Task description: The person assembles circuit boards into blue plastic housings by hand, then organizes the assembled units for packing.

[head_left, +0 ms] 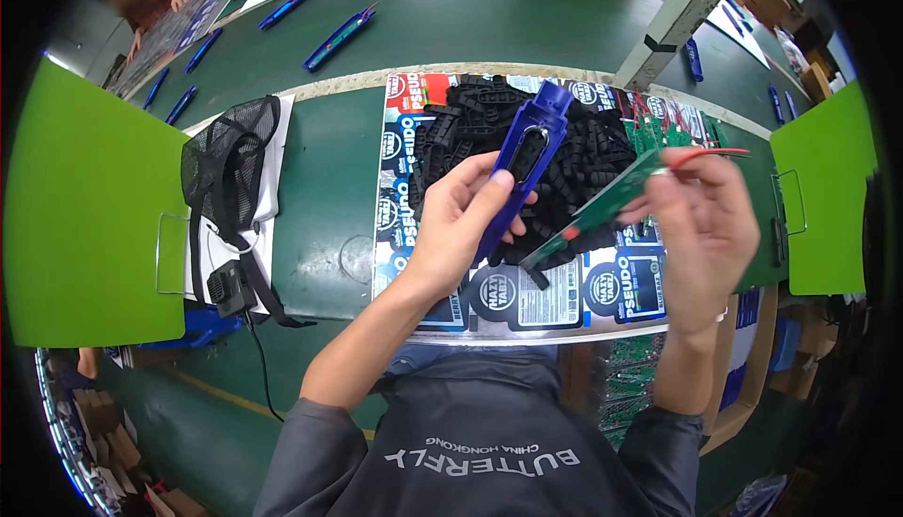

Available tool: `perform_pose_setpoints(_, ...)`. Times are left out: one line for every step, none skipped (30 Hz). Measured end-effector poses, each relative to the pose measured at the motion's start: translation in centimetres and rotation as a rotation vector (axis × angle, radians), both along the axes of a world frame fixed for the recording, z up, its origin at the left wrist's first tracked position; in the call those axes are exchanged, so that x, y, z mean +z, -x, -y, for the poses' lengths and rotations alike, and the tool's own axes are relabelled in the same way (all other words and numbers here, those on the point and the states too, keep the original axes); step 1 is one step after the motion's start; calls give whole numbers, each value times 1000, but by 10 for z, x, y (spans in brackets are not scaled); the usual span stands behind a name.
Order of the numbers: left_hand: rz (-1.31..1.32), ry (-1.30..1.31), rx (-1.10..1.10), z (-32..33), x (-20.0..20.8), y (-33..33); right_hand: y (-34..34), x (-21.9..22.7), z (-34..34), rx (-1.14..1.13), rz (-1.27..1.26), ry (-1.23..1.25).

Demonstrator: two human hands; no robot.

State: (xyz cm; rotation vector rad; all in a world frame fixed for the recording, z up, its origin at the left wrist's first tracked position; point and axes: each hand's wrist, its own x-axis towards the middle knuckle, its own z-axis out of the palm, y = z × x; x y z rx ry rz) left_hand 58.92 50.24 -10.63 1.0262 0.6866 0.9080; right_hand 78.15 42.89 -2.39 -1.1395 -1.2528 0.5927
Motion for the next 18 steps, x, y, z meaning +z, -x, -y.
perform_pose_setpoints(-6,2,9,1,-2,1,14,-6,-3,28,-98,18)
perform_pose_setpoints(68,9,35,2,-4,1,22,-12,-6,49,-94,9)
perform_pose_setpoints(144,16,62,4,-5,1,27,-17,-9,69,-89,0)
perform_pose_setpoints(137,-3,92,7,-3,0,31,-20,-12,70,-89,2)
perform_pose_setpoints(138,-1,94,8,-5,1,33,-22,-15,55,-37,-31)
perform_pose_setpoints(112,-16,81,9,-6,2,35,-25,-17,40,16,-65)
perform_pose_setpoints(87,-31,71,9,-7,3,37,-28,-19,43,18,-64)
perform_pose_setpoints(96,-32,83,9,-7,3,39,-31,-20,31,44,-98)
perform_pose_setpoints(98,-31,85,9,-6,3,40,-33,-22,18,71,-132)
perform_pose_setpoints(96,-33,85,9,-6,4,42,-34,-23,12,51,-118)
perform_pose_setpoints(93,-34,84,9,-7,5,42,-36,-23,12,52,-116)
perform_pose_setpoints(95,-32,84,9,-7,6,43,-37,-24,10,70,-114)
perform_pose_setpoints(98,-27,87,8,-8,5,43,-37,-24,6,89,-114)
perform_pose_setpoints(101,-22,90,8,-8,5,43,-38,-25,5,90,-113)
perform_pose_setpoints(102,-21,89,8,-7,6,44,-39,-26,3,103,-124)
perform_pose_setpoints(100,-24,88,8,-7,6,44,-40,-26,1,118,-135)
perform_pose_setpoints(97,-27,87,8,-6,6,43,-40,-26,0,119,-134)
perform_pose_setpoints(98,-27,86,8,-7,5,43,-41,-27,5,114,-134)
